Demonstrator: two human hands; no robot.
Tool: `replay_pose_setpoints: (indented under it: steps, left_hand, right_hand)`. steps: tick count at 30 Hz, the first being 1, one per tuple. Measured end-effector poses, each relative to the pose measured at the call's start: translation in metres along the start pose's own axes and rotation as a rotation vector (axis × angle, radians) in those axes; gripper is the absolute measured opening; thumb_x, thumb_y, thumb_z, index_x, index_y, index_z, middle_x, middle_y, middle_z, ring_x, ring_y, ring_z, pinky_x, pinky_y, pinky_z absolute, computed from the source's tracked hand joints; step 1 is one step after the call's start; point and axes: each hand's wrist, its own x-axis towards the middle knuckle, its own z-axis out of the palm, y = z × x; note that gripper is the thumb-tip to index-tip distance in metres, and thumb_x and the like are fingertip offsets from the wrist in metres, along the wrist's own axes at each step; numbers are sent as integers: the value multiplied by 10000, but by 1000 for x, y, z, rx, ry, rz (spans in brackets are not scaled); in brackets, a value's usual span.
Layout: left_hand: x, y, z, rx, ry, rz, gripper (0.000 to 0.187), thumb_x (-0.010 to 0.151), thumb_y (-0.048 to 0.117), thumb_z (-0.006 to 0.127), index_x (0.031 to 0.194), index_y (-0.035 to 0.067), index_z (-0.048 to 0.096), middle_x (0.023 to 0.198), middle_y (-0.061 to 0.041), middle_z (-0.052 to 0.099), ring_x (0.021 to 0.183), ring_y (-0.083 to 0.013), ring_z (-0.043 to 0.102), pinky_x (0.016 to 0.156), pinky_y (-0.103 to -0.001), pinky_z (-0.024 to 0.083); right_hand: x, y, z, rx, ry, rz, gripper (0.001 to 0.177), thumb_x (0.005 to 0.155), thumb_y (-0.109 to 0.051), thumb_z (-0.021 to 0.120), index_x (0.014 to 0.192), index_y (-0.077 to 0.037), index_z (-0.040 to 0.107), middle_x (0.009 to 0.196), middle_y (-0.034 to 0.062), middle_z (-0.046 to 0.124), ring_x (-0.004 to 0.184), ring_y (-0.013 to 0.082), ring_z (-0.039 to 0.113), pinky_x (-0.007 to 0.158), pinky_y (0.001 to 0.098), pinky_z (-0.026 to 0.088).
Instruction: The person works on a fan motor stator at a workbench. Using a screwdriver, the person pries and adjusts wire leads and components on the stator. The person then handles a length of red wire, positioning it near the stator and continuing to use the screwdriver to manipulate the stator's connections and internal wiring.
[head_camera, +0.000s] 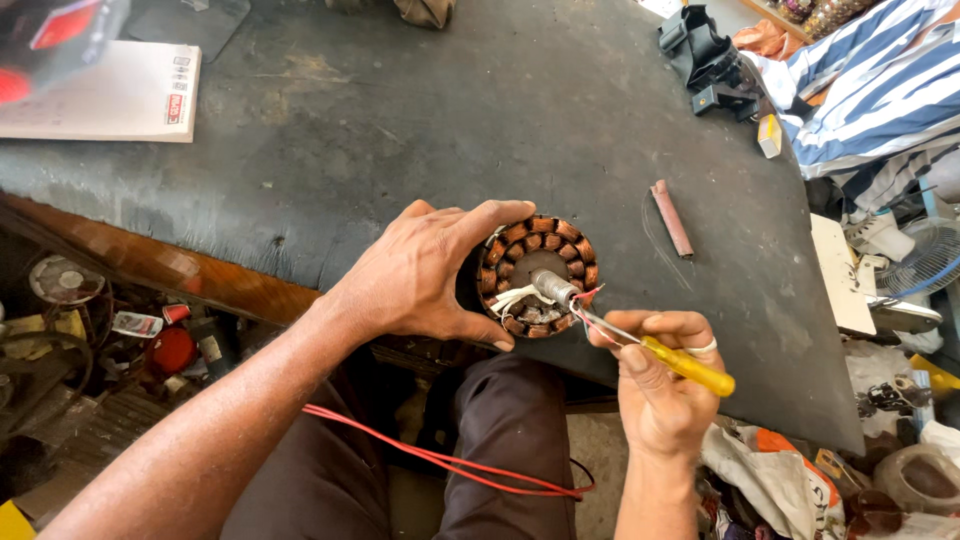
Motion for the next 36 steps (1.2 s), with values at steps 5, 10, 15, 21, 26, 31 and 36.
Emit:
replay_pose_setpoints:
  steps: [5, 10, 15, 21, 26, 31, 36]
  left_hand:
    - [0, 0, 0, -14, 9, 13, 1162, 513, 571, 963, 1464, 178, 423, 1162, -101, 726, 1159, -316, 668, 970, -477, 423]
    - [1, 0, 0, -8, 16, 31, 1159, 512, 554, 969, 1464, 176, 425, 1168, -106, 723, 1176, -317, 656, 960, -478, 416]
    - [-1, 1, 1, -15, 26, 23, 1145, 528, 548, 963, 1464, 170, 422, 1175, -106, 723, 1173, -319, 662, 978, -469, 427]
    - [0, 2, 1, -12, 28, 30, 1146, 527, 540, 966, 1462, 158, 426, 1181, -117, 720, 1184, -330, 652, 993, -478, 416]
    - [-1, 4, -1, -15, 30, 34, 1132, 532, 530, 965, 1459, 161, 431, 1198, -110, 717, 1199, -329, 651, 994, -472, 422]
    - [-1, 3, -1, -33, 33, 37, 1129, 532, 526, 962, 1458, 158, 430, 1209, -101, 716, 1208, -324, 650, 986, -470, 424]
    - [-1, 2, -1, -16, 60, 70, 1128, 530, 534, 971, 1448, 153, 438, 1238, -118, 706, 1215, -333, 640, 986, -474, 419]
  right_hand:
    - [5, 10, 2, 85, 32, -25, 237, 984, -67, 752, 1156, 19, 613, 1019, 244, 722, 865, 312, 723, 839, 440, 592]
    - [6, 10, 9, 204, 106, 34, 174, 1041, -17, 712, 1169, 65, 626, 718, 86, 630, 605, 124, 549, 623, 283, 461]
    - [7, 5, 22, -470, 39, 67, 223, 919, -17, 728, 1136, 35, 727, 696, -47, 563, 578, 23, 444, 538, 194, 329]
    - [11, 6, 31, -585, 21, 89, 175, 896, 5, 756, 1068, 31, 763, 685, -102, 523, 609, -7, 398, 545, 184, 288]
    - [14, 10, 33, -601, 4, 96, 124, 896, 14, 739, 1020, 19, 743, 830, -34, 705, 725, 14, 564, 649, 191, 442]
    - [13, 12, 32, -622, 2, 87, 104, 924, 0, 744, 1028, -1, 747, 875, -1, 736, 777, 29, 605, 701, 200, 492]
    - [7, 12, 28, -703, -9, 39, 67, 962, -51, 744, 1019, -17, 735, 821, -34, 678, 730, 19, 538, 646, 193, 432]
